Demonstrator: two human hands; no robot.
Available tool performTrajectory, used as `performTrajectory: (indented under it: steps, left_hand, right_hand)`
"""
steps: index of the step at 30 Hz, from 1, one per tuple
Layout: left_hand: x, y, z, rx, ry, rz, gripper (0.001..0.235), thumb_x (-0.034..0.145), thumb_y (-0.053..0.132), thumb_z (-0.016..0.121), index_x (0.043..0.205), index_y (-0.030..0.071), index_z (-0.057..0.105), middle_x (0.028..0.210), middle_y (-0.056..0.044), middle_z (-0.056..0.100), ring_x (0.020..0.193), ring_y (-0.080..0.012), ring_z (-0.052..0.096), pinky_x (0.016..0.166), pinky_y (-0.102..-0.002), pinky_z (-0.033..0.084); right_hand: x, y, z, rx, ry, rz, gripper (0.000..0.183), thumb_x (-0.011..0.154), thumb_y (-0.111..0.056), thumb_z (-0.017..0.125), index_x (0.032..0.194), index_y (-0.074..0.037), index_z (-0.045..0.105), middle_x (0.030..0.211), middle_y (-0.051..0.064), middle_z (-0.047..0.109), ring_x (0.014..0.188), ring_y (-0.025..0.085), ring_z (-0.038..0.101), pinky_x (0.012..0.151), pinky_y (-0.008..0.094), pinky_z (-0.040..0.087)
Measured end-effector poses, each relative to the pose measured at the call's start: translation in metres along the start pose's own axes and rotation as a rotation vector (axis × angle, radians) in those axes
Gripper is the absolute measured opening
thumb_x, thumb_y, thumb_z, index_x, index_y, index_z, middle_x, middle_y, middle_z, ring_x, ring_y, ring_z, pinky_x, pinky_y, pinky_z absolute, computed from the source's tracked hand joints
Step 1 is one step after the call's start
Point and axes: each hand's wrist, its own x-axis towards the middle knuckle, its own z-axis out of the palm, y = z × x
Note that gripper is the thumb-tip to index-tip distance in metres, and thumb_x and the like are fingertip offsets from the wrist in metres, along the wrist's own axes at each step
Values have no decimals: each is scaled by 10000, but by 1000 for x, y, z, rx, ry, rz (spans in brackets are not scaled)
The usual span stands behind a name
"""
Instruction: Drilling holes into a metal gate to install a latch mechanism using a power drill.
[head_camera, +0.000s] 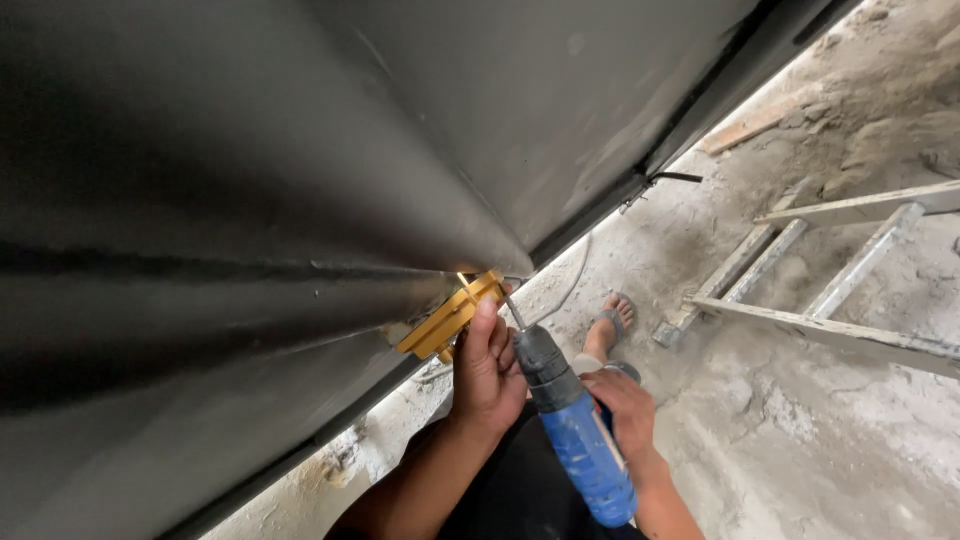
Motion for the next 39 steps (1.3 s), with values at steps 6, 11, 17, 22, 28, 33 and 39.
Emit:
performTrajectory:
  steps: [6, 11, 17, 22, 28, 33, 39]
  left_hand:
    - [4, 0, -6, -6, 1, -59, 301, 965, 340, 634, 1149, 111, 704, 481, 114, 210, 424, -20, 164, 420, -224, 112]
    - [2, 4, -2, -20, -19, -60, 275, 971, 325, 642, 1121, 104, 708, 468, 109, 271, 416, -18, 219, 412, -208, 173]
    - [1, 3, -3, -4, -22, -41, 329, 960, 344, 652, 1146, 82, 721, 466, 107, 293, 402, -25, 220, 408, -215, 183]
    - [0, 5, 1, -7, -12, -54, 395, 946, 354, 652, 1210, 64, 699, 475, 106, 303, 397, -19, 217, 399, -204, 172]
    - [0, 4, 2, -16, -4, -47, 300, 964, 322, 651, 1130, 82, 720, 464, 105, 291, 400, -19, 231, 402, -200, 199]
    - [-1, 7, 7, 8, 16, -55, 386, 935, 367, 663, 1191, 84, 716, 475, 106, 269, 409, -21, 212, 410, -207, 182]
    - [-4, 8, 9, 37, 63, -49, 380, 922, 382, 667, 1166, 99, 737, 465, 109, 265, 411, -27, 203, 417, -221, 165]
  right_hand:
    - [29, -28, -8, -9, 58, -249, 268, 1012, -234, 632, 1218, -65, 608, 1128, 146, 729, 998, 330, 753, 915, 435, 598]
    - [16, -11, 0, -15, -1, -96, 227, 970, -294, 659, 1016, -78, 711, 1025, 94, 769, 969, 294, 763, 874, 416, 603]
    - [11, -2, 4, 48, -47, -25, 237, 983, -273, 622, 1017, -62, 724, 1077, 115, 771, 992, 302, 756, 881, 422, 589]
    - [1, 12, 8, 146, -96, 149, 560, 1059, -434, 326, 1030, -96, 773, 1095, 114, 784, 1043, 314, 750, 911, 461, 574]
    - [-2, 10, 10, 309, -53, 215, 394, 992, -361, 519, 1091, -41, 727, 1149, 193, 762, 1105, 326, 742, 982, 424, 572]
    - [-5, 24, 14, 181, -50, 132, 401, 1035, -354, 454, 1092, -86, 748, 1141, 140, 774, 1109, 337, 745, 966, 457, 581]
    - [8, 10, 9, 156, -101, 151, 773, 1073, -573, 181, 977, -99, 784, 1103, 117, 788, 1043, 319, 752, 890, 457, 560]
